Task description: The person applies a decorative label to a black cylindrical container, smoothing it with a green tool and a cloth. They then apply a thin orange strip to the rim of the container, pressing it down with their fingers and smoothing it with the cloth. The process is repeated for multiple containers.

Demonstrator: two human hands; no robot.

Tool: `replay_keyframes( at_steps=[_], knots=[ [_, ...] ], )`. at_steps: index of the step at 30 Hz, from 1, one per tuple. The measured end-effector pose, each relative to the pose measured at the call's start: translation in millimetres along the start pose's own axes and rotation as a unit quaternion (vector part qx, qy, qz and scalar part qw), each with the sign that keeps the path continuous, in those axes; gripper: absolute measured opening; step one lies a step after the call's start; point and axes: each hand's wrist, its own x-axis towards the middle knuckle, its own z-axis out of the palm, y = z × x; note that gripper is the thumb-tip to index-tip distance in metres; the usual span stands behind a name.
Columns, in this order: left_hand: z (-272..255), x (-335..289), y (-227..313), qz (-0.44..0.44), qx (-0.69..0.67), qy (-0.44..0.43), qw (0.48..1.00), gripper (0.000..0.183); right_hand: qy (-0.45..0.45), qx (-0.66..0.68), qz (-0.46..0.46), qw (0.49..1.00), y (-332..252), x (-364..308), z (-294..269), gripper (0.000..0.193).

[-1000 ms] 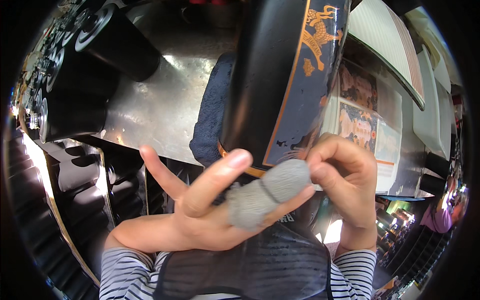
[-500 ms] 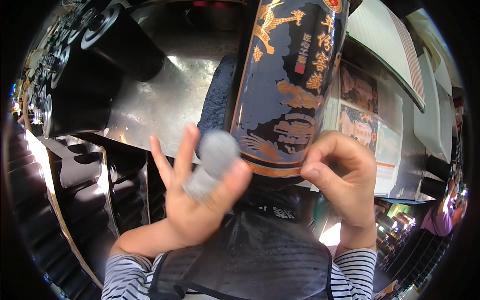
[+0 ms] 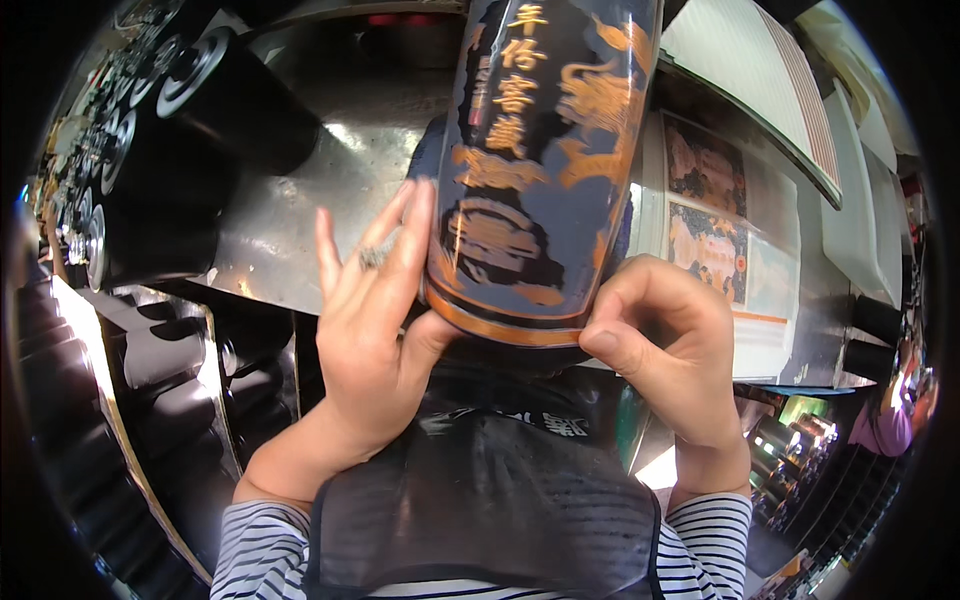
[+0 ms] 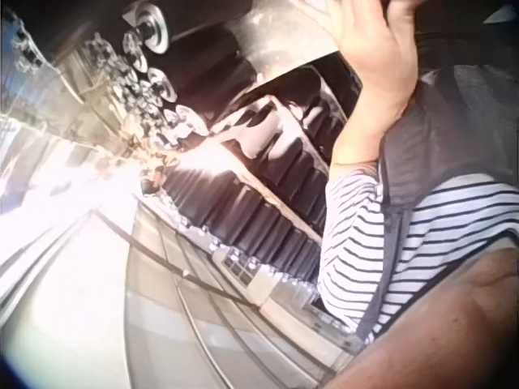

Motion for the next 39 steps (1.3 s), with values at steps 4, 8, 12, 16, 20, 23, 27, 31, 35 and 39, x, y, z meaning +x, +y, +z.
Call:
replay_keyframes(
  at_steps=[4, 8, 12, 16, 20, 23, 27, 31, 35, 39],
  knots=[
    [-3, -30, 22, 0.04, 0.07, 0.035, 0.996, 0.042, 0.001, 0.018, -0.001, 1.0, 1, 1, 1, 0.013],
    [3, -30, 37, 0.178, 0.247, 0.027, 0.952, 0.037, 0.012, 0.041, 0.015, 0.999, 2, -2, 0, 0.011],
    [8, -10, 45, 0.232, 0.238, 0.007, 0.943, 0.044, 0.031, 0.048, 0.016, 0.998, 4, -6, -2, 0.011],
    [0, 22, 37, 0.1, 0.115, 0.018, 0.988, 0.07, 0.009, 0.006, 0.018, 1.0, 2, -4, -5, 0.008],
    [0, -5, 7, 0.011, 0.064, -0.005, 0.998, 0.076, 0.006, 0.001, -0.013, 1.0, 3, 4, 2, 0.013],
    [-2, -33, 20, 0.014, 0.059, 0.034, 0.998, 0.049, 0.0, 0.016, 0.002, 1.0, -1, 4, 2, 0.014],
    [-11, -37, 27, 0.223, 0.28, -0.058, 0.932, 0.04, -0.001, 0.035, 0.042, 0.998, 2, 0, -3, 0.013],
    [4, -20, 40, 0.205, 0.252, -0.035, 0.945, 0.05, 0.019, 0.066, 0.055, 0.996, -1, -5, -6, 0.011],
    [5, 5, 21, 0.084, 0.123, 0.009, 0.989, 0.069, 0.0, 0.041, 0.036, 0.999, 4, -5, -6, 0.009],
    [3, 4, 9, 0.002, 0.026, 0.02, 0.999, 0.074, -0.005, 0.013, -0.011, 1.0, 1, 5, -1, 0.016]
  ],
)
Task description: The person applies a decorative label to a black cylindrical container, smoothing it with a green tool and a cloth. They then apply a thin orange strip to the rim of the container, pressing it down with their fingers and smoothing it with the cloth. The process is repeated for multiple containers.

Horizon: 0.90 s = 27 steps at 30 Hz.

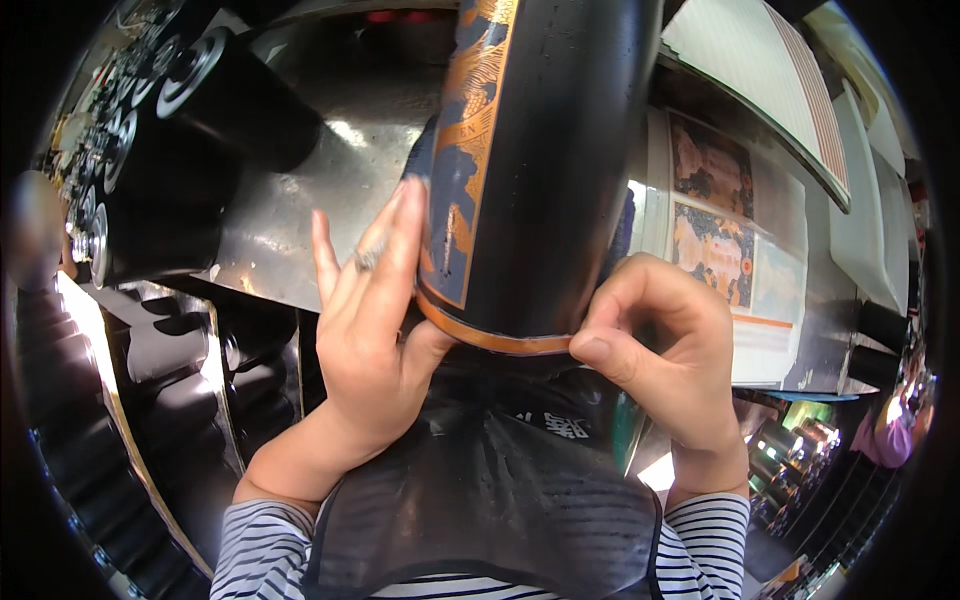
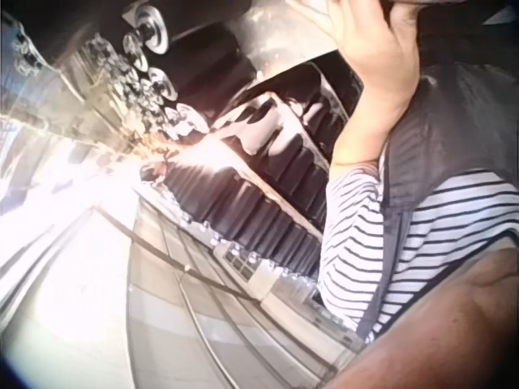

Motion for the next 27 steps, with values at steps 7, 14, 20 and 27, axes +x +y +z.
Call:
replay_keyframes(
  at_steps=[7, 14, 20, 27],
  knots=[
    [-22, -43, 21, 0.179, 0.221, -0.065, 0.957, 0.04, 0.004, 0.04, 0.035, 0.999, -1, -3, -1, 0.012],
    [0, 4, 25, 0.166, 0.132, 0.03, 0.977, 0.064, 0.028, 0.042, 0.051, 0.997, -1, -12, -4, 0.007],
    [-4, -14, -2, -0.031, -0.025, -0.027, 0.999, 0.074, -0.012, -0.006, 0.024, 1.0, -5, 0, 1, 0.014],
    [-21, -38, 23, 0.186, 0.194, -0.081, 0.96, 0.042, -0.002, 0.053, 0.06, 0.997, -4, -5, -4, 0.01]
  ],
)
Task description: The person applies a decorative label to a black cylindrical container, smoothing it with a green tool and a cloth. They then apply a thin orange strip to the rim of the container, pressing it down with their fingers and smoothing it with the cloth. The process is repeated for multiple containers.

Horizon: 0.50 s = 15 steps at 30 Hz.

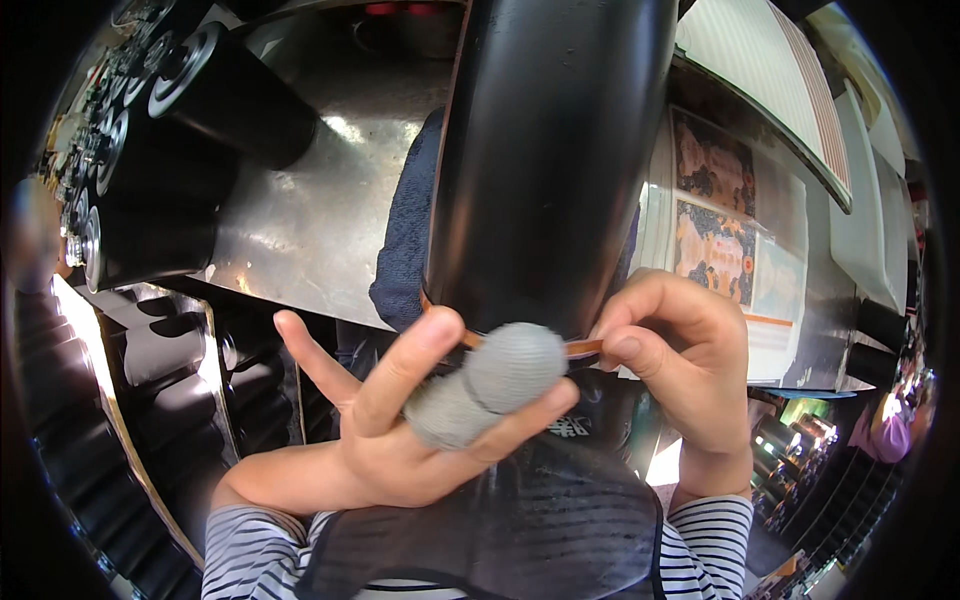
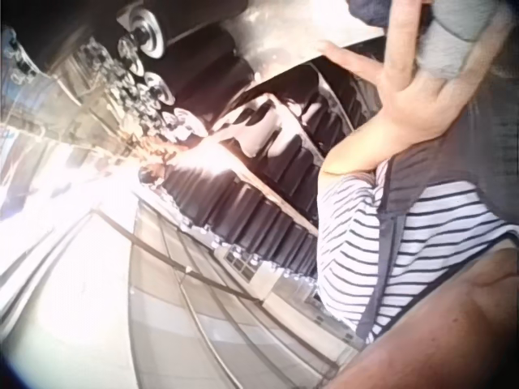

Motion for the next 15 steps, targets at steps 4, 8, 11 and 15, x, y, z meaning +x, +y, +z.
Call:
replay_keyframes(
  at_steps=[4, 8, 11, 15],
  knots=[
    [12, 23, 7, 0.009, -0.004, 0.029, 1.0, 0.045, 0.01, 0.021, -0.015, 1.0, 3, -5, -2, 0.009],
    [9, 44, -21, -0.103, -0.147, 0.055, 0.982, 0.061, 0.021, -0.027, -0.017, 0.999, 3, -5, 2, 0.008],
    [22, 24, -31, -0.166, -0.222, 0.05, 0.959, 0.07, 0.024, -0.062, -0.056, 0.996, 0, -2, 9, 0.009],
    [13, -3, -16, -0.142, -0.204, 0.064, 0.966, 0.059, 0.011, -0.078, -0.083, 0.993, -3, 1, 9, 0.01]
  ],
)
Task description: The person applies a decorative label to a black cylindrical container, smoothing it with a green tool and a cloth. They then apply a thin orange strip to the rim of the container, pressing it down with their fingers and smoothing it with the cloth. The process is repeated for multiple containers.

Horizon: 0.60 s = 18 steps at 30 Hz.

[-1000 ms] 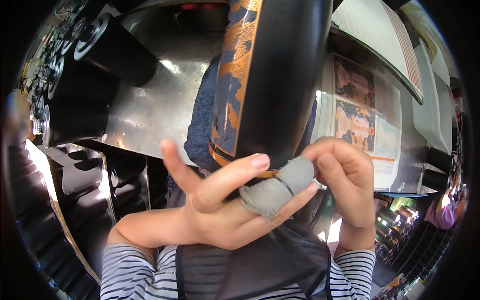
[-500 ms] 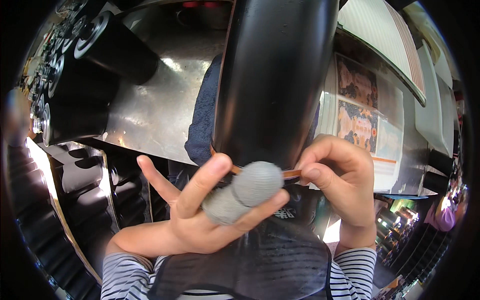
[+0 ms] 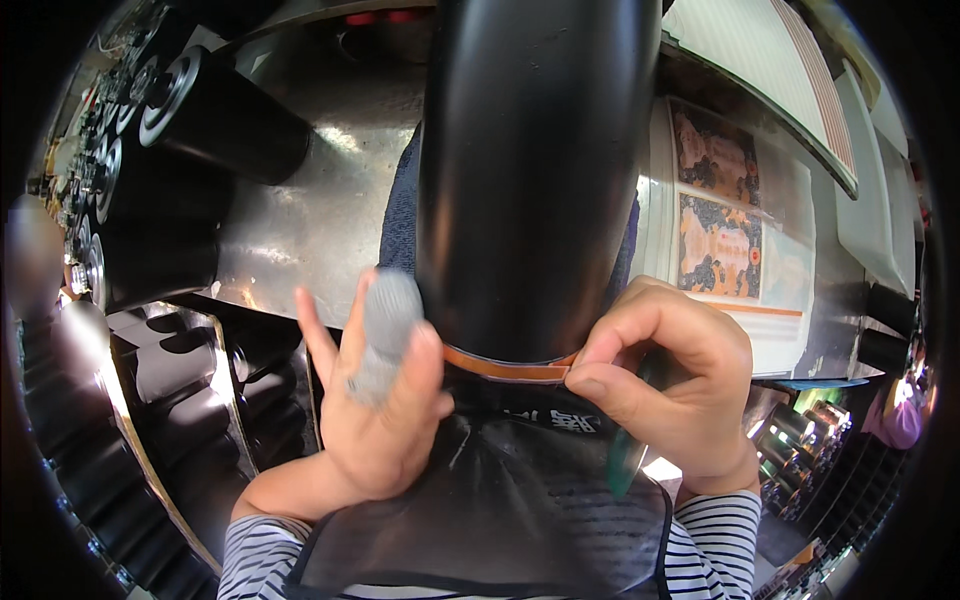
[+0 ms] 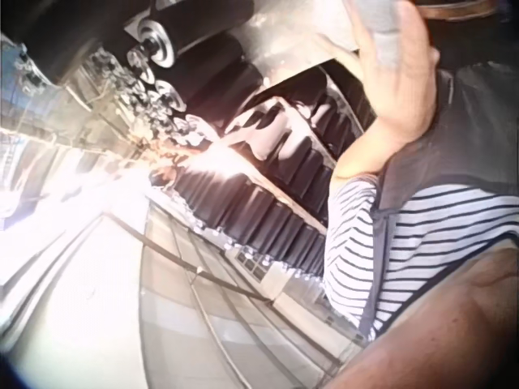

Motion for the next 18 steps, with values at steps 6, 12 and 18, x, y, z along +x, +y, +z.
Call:
replay_keyframes(
  at_steps=[6, 12, 18],
  knots=[
    [-22, 6, 19, 0.16, 0.261, -0.19, 0.933, 0.048, -0.034, 0.067, 0.06, 0.995, 2, -3, -6, 0.011],
    [-16, 31, 26, 0.232, 0.254, -0.141, 0.928, 0.038, 0.036, 0.21, 0.109, 0.971, 7, -7, -12, 0.016],
    [-14, 71, 10, 0.045, -0.126, -0.136, 0.982, 0.076, 0.212, 0.306, 0.167, 0.913, 57, -8, -68, 0.036]
  ],
)
